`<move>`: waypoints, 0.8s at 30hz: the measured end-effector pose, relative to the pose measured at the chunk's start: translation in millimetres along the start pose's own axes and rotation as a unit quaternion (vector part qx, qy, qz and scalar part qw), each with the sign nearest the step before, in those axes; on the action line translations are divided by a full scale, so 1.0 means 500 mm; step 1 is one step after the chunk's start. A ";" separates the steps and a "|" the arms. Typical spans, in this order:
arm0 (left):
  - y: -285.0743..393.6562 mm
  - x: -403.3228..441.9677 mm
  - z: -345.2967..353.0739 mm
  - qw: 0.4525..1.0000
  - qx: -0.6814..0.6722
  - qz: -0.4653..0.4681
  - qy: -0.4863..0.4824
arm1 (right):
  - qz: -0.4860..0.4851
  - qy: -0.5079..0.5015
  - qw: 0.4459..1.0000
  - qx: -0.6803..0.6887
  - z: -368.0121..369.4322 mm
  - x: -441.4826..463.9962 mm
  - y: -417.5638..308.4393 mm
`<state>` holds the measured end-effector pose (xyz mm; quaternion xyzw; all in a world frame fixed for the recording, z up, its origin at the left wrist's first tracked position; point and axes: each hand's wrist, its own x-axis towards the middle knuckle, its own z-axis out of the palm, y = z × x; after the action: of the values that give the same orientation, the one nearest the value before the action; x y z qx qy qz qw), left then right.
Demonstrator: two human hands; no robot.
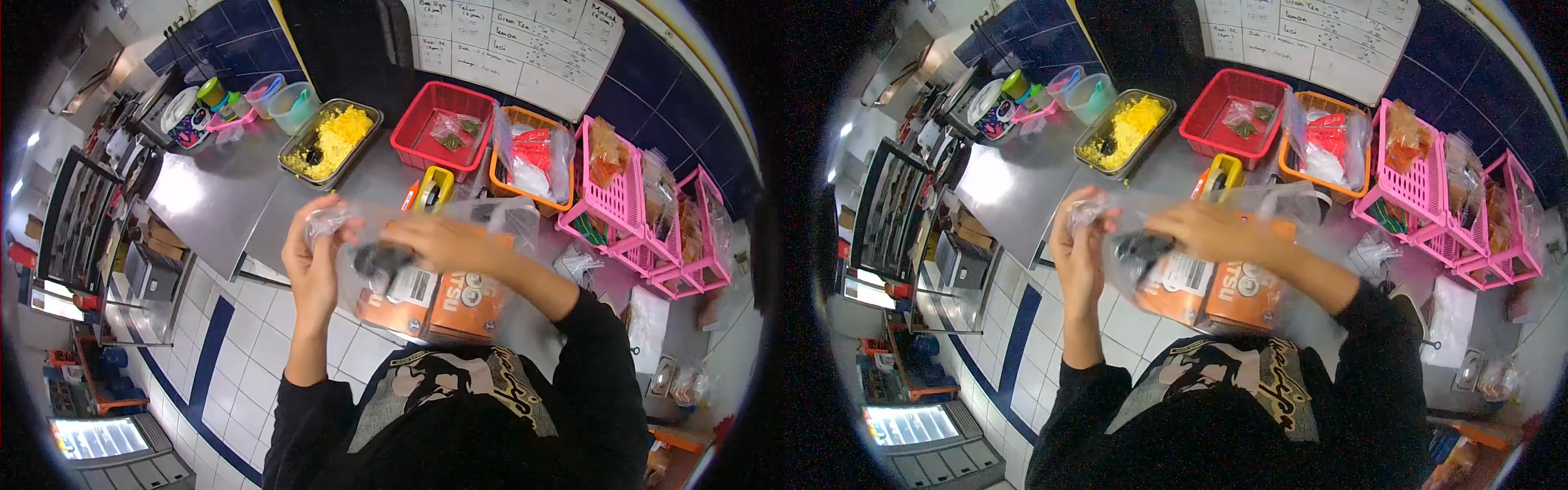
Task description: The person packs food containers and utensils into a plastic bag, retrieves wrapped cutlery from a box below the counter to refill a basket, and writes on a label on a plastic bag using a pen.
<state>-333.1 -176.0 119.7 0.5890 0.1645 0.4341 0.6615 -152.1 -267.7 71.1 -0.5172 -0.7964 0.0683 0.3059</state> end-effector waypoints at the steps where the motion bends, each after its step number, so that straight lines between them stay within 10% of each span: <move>1: -0.001 0.005 0.008 1.000 0.002 0.003 0.002 | 0.057 0.006 0.997 -0.061 0.013 0.012 0.033; 8: -0.030 0.053 0.066 0.987 -0.059 0.133 -0.074 | 0.443 -0.252 0.848 -0.148 -0.049 0.026 0.095; 13: -0.029 0.082 0.070 0.945 0.222 0.183 -0.157 | 0.297 -0.410 0.827 -0.245 -0.098 0.000 0.169; 15: -0.005 0.090 0.070 0.824 0.467 0.287 -0.144 | 0.259 -0.347 0.900 -0.057 -0.149 -0.013 0.159; 17: 0.004 0.095 0.043 0.834 0.471 0.256 -0.129 | 0.270 -0.309 0.910 -0.063 -0.154 -0.089 0.173; 19: 0.059 0.088 0.033 0.900 0.378 -0.130 -0.175 | 0.202 -0.222 0.936 -0.185 -0.163 -0.158 0.117; 24: 0.063 0.079 -0.033 0.968 0.056 -0.171 -0.174 | 0.409 -0.425 0.806 -0.045 -0.335 -0.201 -0.153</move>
<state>-334.8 -137.5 156.3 0.6545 0.1693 0.1960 0.7103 -90.5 -424.5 196.2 -0.7274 -0.5637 0.3643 -0.1432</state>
